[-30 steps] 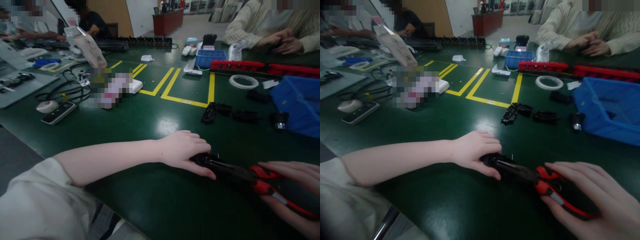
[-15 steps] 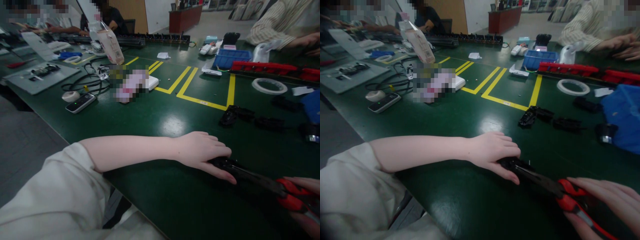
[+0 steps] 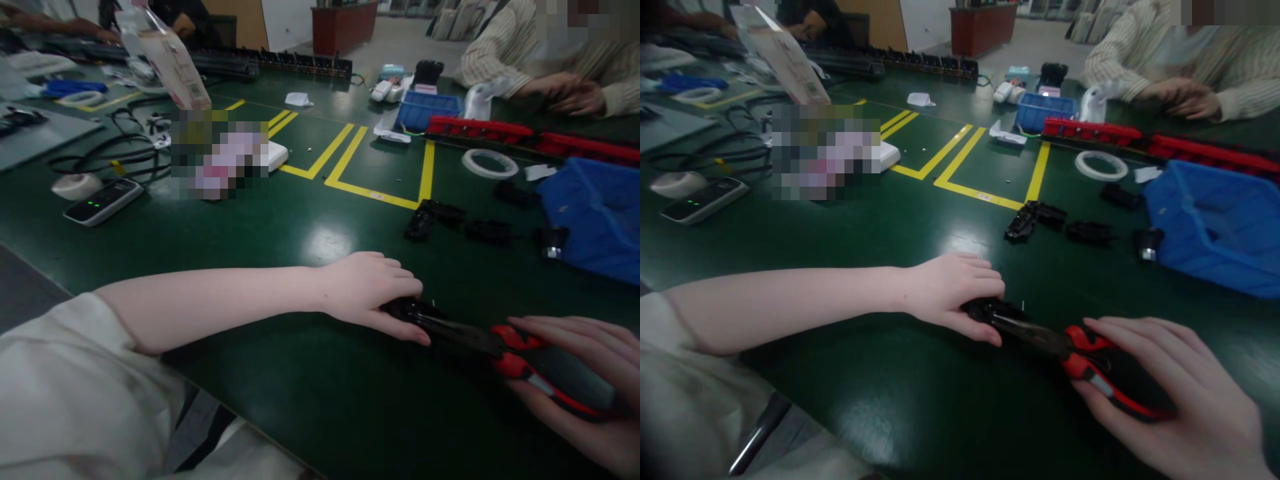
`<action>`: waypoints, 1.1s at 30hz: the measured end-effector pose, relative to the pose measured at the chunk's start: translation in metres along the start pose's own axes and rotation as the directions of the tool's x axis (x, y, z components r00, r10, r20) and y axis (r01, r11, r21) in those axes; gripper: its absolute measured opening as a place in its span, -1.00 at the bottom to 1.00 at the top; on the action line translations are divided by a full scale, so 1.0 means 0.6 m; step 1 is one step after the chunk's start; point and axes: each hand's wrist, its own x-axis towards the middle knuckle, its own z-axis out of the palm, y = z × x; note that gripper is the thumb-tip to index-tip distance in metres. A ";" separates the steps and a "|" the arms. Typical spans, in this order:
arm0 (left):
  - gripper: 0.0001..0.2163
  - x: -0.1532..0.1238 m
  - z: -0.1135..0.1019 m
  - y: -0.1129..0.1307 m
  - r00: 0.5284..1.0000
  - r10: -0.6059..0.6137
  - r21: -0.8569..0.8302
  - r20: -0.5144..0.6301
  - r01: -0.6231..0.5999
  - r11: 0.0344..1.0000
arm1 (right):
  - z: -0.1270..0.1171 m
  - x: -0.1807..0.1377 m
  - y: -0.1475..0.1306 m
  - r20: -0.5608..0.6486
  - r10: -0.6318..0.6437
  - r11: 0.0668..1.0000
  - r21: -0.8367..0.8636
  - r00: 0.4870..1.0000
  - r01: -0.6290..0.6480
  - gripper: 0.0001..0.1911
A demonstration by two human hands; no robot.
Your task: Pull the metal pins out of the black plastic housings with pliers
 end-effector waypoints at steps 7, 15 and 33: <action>-0.62 0.000 -0.003 0.002 0.999 0.005 -0.025 0.032 -0.004 1.000 | -0.007 0.005 -0.013 0.004 0.045 0.999 -0.007 0.999 -0.045 -0.57; -0.62 0.001 -0.004 0.002 0.997 0.000 0.012 0.076 -0.001 1.000 | -0.012 0.020 -0.031 0.039 -0.047 0.998 0.042 0.998 0.046 -0.61; -0.61 0.001 -0.001 0.003 0.998 -0.005 0.065 0.063 0.001 0.998 | -0.012 0.030 -0.032 -0.012 -0.114 0.993 0.028 0.993 0.115 -0.68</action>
